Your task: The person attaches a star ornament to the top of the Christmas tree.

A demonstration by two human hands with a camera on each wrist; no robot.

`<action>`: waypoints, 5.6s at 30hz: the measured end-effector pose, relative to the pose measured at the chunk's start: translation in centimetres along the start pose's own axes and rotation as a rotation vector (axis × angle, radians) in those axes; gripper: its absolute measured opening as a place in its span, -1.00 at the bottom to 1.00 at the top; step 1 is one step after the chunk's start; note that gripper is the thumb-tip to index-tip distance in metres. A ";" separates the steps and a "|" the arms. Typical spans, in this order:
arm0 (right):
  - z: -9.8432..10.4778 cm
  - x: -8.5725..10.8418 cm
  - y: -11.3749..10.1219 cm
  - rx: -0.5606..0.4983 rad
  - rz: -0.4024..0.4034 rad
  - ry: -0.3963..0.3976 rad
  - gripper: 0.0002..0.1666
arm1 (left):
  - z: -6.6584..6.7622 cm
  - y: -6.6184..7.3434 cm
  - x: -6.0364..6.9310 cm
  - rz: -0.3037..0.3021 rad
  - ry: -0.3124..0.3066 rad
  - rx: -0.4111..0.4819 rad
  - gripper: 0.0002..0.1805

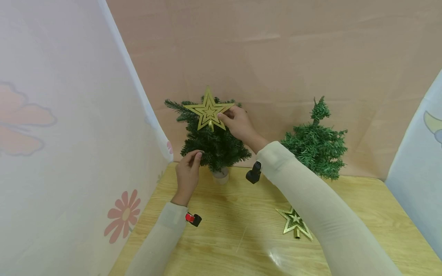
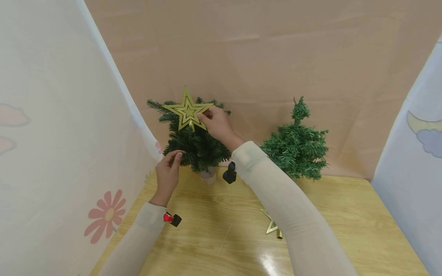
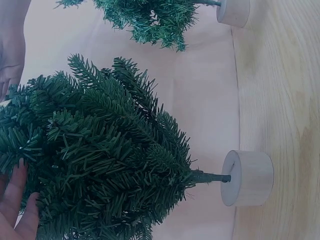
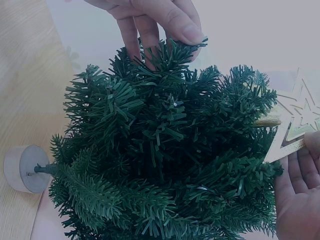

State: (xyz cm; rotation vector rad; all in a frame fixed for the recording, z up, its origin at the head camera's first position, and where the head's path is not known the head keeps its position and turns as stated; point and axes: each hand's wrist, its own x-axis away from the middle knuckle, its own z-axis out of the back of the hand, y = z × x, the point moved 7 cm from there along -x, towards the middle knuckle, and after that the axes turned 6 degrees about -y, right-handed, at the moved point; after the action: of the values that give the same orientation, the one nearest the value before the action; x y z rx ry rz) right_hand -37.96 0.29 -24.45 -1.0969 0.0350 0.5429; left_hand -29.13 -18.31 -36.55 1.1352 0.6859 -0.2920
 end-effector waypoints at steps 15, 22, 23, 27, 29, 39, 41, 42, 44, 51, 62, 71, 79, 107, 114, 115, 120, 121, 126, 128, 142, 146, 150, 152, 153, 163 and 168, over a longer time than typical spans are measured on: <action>0.1 0.2 -0.1 -0.055 -0.027 -0.015 -0.66 | 0.4 3.2 0.2 -0.016 0.023 -0.057 -0.81; 0.2 0.3 0.2 -0.156 -0.025 0.033 -0.67 | 0.3 2.3 0.1 0.039 0.010 -0.043 -0.79; 0.2 0.3 0.1 -0.161 -0.024 0.039 -0.66 | 0.2 1.7 0.1 0.044 0.008 -0.040 -0.79; 0.3 0.3 -0.1 -0.163 -0.009 0.057 -0.64 | 0.1 0.3 0.0 0.040 0.004 -0.030 -0.77; 0.2 0.3 -0.2 -0.162 -0.005 0.056 -0.64 | 0.2 0.2 0.0 0.039 0.001 -0.020 -0.77; 0.0 0.7 -0.8 -0.213 0.098 0.023 -0.68 | 0.4 0.6 0.1 0.021 -0.006 -0.015 -0.72; 0.1 0.8 -1.0 -0.219 0.112 0.025 -0.67 | 0.4 0.6 0.1 0.025 -0.009 -0.027 -0.72; 0.1 0.8 -0.9 -0.224 0.113 0.027 -0.67 | 0.4 0.6 0.1 0.025 -0.009 -0.028 -0.72; 0.2 0.8 -0.9 -0.234 0.119 0.040 -0.68 | 0.4 0.6 0.1 0.026 -0.012 -0.033 -0.71; 0.8 0.5 -0.9 -0.287 0.159 0.092 -0.72 | 0.4 0.9 0.1 0.016 -0.010 -0.039 -0.70; 0.7 0.3 -1.1 -0.330 0.172 0.063 -0.70 | 0.5 0.6 0.3 0.018 -0.006 0.008 -0.75; 0.6 0.3 -2.2 -0.251 0.200 -0.001 -0.68 | 0.4 0.7 0.2 0.008 -0.001 -0.002 -0.76; 0.6 -0.2 -2.6 -0.162 0.185 -0.045 -0.65 | 0.4 0.6 0.3 0.018 -0.012 -0.030 -0.68; 0.5 -0.6 -3.0 -0.139 0.253 -0.125 -0.68 | 0.5 0.7 0.2 -0.018 -0.001 -0.036 -0.72; 0.5 -0.5 -2.5 -0.192 0.277 -0.124 -0.69 | 0.4 0.8 0.2 -0.020 -0.009 -0.017 -0.72; 0.5 -0.5 -2.4 -0.200 0.277 -0.123 -0.69 | 0.4 0.8 0.2 -0.018 -0.010 -0.014 -0.72; 0.5 -0.4 -2.2 -0.216 0.277 -0.109 -0.69 | 0.4 0.7 0.2 0.000 -0.016 -0.009 -0.72; 0.5 -0.3 -2.2 -0.218 0.278 -0.105 -0.69 | 0.4 0.7 0.2 0.002 -0.017 -0.009 -0.71; 0.4 -0.3 -1.9 -0.244 0.273 -0.094 -0.70 | 0.4 0.7 0.2 0.003 -0.016 -0.024 -0.71; 0.3 -0.3 -1.8 -0.257 0.270 -0.095 -0.69 | 0.4 0.7 0.3 0.001 -0.013 -0.026 -0.72; 0.3 0.3 -1.7 -0.240 0.257 -0.087 -0.67 | 0.3 0.7 0.2 0.004 -0.013 -0.041 -0.70; 0.3 0.5 -2.0 -0.243 0.263 -0.089 -0.68 | 0.3 0.6 0.2 0.012 -0.011 -0.041 -0.70; 0.4 1.1 -2.8 -0.240 0.256 -0.083 -0.70 | 0.3 0.6 0.3 0.014 -0.014 -0.029 -0.70; 0.6 1.6 -3.5 -0.239 0.240 -0.070 -0.70 | 0.4 0.5 0.3 0.013 -0.014 -0.022 -0.71; 0.6 1.6 -3.5 -0.239 0.231 -0.062 -0.71 | 0.4 0.5 0.3 0.013 -0.014 -0.021 -0.71; 0.8 0.0 -1.3 -0.297 0.228 -0.001 -0.70 | 0.5 0.5 0.0 0.006 -0.007 -0.028 -0.71; 0.8 0.0 -1.5 -0.306 0.237 0.010 -0.72 | 0.5 0.6 0.1 0.006 -0.005 -0.026 -0.71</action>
State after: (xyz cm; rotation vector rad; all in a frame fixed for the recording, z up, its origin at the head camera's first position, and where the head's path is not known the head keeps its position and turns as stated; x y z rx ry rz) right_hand -37.48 0.45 -22.82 -1.4042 0.0940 0.7727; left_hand -28.56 -18.54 -36.03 1.1117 0.6804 -0.2802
